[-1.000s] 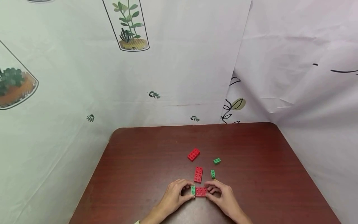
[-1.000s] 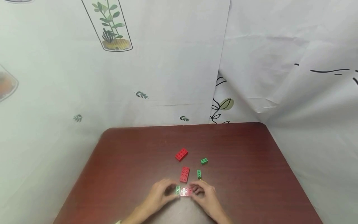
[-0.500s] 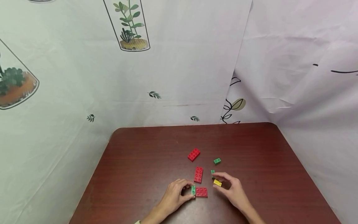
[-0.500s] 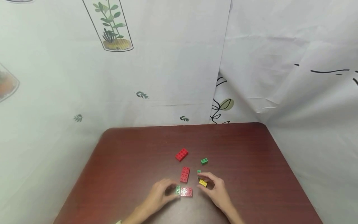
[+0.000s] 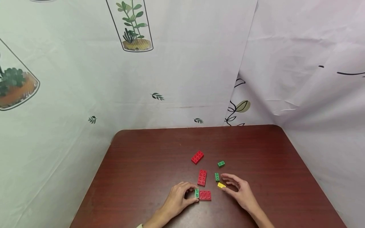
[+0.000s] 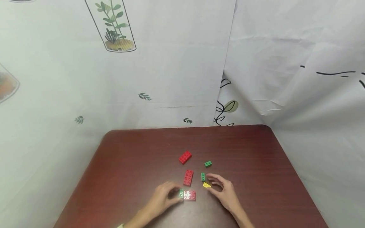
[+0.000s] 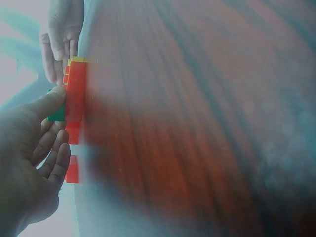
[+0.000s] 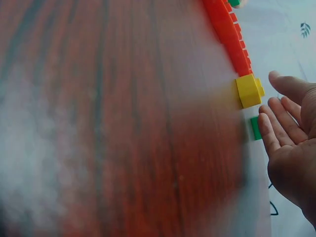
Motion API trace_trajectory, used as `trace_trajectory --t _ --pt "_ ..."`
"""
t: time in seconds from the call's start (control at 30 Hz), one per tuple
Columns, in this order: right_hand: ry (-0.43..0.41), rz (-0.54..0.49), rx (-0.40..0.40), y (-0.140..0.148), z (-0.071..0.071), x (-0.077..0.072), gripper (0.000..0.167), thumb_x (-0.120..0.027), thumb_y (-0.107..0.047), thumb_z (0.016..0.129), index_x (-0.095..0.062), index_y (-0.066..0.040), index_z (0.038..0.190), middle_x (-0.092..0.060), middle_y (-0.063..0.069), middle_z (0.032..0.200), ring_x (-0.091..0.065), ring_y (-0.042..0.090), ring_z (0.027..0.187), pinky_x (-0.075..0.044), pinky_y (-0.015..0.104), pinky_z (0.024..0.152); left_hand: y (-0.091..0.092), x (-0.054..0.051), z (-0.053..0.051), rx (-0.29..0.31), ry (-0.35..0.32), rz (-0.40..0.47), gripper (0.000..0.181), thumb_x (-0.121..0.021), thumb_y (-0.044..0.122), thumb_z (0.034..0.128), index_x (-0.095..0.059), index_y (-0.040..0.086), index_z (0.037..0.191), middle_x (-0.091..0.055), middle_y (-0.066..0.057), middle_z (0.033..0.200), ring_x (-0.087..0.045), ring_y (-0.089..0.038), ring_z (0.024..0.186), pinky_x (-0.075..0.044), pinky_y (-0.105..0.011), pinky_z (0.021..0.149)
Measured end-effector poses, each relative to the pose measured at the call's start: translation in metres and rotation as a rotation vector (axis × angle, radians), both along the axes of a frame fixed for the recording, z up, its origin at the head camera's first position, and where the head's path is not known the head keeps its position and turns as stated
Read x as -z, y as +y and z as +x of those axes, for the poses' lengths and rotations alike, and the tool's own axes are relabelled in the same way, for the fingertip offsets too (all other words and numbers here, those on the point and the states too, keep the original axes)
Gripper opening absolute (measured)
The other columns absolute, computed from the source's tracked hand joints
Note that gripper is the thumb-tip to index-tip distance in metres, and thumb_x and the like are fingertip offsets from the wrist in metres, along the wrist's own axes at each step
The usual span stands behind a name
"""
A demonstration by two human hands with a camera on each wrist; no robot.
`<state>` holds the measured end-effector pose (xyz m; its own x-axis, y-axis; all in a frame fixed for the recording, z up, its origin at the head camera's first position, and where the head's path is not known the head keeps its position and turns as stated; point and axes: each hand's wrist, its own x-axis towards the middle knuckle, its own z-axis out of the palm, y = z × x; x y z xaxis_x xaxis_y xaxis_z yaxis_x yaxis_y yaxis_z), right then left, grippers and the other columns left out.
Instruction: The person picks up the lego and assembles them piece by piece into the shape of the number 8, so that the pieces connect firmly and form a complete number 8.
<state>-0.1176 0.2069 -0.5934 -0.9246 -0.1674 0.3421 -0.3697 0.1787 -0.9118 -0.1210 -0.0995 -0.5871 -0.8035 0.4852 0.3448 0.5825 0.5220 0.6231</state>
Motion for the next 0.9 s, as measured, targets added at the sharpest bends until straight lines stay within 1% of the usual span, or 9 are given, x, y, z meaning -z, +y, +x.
trace_trajectory --t 0.2,0.3,0.4,0.5,0.6,0.77,0.83,0.9 --pt "-0.049 -0.008 -0.034 0.0025 -0.0010 0.0018 0.052 -0.084 0.008 0.084 -0.066 0.008 0.133 -0.069 0.028 0.128 -0.070 0.025 0.116 -0.057 0.028 0.093 0.0000 0.0000 0.0000 -0.003 0.002 -0.002 0.035 -0.094 0.027 0.0814 -0.076 0.020 0.111 -0.071 0.009 0.093 -0.062 -0.003 0.086 -0.052 -0.019 0.075" --pt "-0.072 -0.003 -0.043 0.0030 -0.0009 0.0025 0.052 -0.082 0.012 0.084 -0.066 0.008 0.133 -0.069 0.028 0.128 -0.071 0.026 0.115 -0.057 0.028 0.093 0.0001 0.0001 0.0000 -0.003 0.010 -0.004 0.035 -0.094 0.027 0.0811 -0.076 0.020 0.111 -0.071 0.009 0.093 -0.062 -0.003 0.085 -0.052 -0.019 0.074" --pt "-0.101 0.008 -0.044 0.0028 -0.0004 0.0028 0.051 -0.077 0.019 0.085 -0.066 0.007 0.133 -0.069 0.026 0.128 -0.071 0.025 0.114 -0.056 0.026 0.093 0.0001 0.0001 0.0001 -0.004 0.011 -0.006 0.035 -0.094 0.027 0.0811 -0.076 0.020 0.111 -0.070 0.009 0.092 -0.062 -0.003 0.085 -0.051 -0.019 0.074" --pt "-0.128 0.021 -0.041 0.0024 0.0001 0.0033 0.050 -0.073 0.021 0.086 -0.066 0.006 0.133 -0.070 0.025 0.129 -0.071 0.025 0.115 -0.055 0.024 0.094 -0.0001 -0.0002 0.0003 -0.006 0.001 -0.011 0.035 -0.094 0.028 0.0813 -0.076 0.020 0.111 -0.070 0.010 0.092 -0.061 -0.003 0.084 -0.051 -0.019 0.073" --pt "-0.152 0.028 -0.039 0.0024 0.0003 0.0036 0.050 -0.072 0.022 0.086 -0.067 0.006 0.133 -0.070 0.024 0.129 -0.070 0.025 0.115 -0.056 0.025 0.094 -0.0002 -0.0009 0.0006 -0.008 -0.010 -0.017 0.035 -0.093 0.028 0.0816 -0.076 0.021 0.111 -0.070 0.010 0.092 -0.061 -0.003 0.084 -0.051 -0.020 0.073" --pt "-0.189 0.030 -0.036 0.0021 0.0004 0.0033 0.049 -0.072 0.022 0.087 -0.066 0.007 0.133 -0.069 0.025 0.130 -0.070 0.023 0.116 -0.058 0.032 0.092 -0.0001 -0.0019 0.0011 -0.010 -0.029 -0.021 0.035 -0.093 0.029 0.0820 -0.076 0.022 0.111 -0.070 0.011 0.093 -0.060 -0.003 0.084 -0.050 -0.020 0.072" --pt "-0.200 0.030 -0.034 0.0017 0.0006 0.0030 0.049 -0.072 0.021 0.087 -0.066 0.007 0.133 -0.069 0.025 0.129 -0.070 0.022 0.115 -0.059 0.032 0.090 -0.0001 -0.0022 0.0012 -0.010 -0.036 -0.021 0.034 -0.093 0.029 0.0822 -0.076 0.022 0.112 -0.070 0.011 0.093 -0.060 -0.002 0.083 -0.050 -0.020 0.072" --pt "-0.206 0.030 -0.035 0.0008 0.0011 0.0026 0.049 -0.073 0.020 0.087 -0.066 0.008 0.133 -0.069 0.025 0.128 -0.070 0.021 0.113 -0.059 0.030 0.089 -0.0001 -0.0023 0.0010 -0.011 -0.040 -0.021 0.034 -0.093 0.029 0.0823 -0.077 0.021 0.112 -0.070 0.011 0.093 -0.060 -0.002 0.083 -0.050 -0.020 0.072"
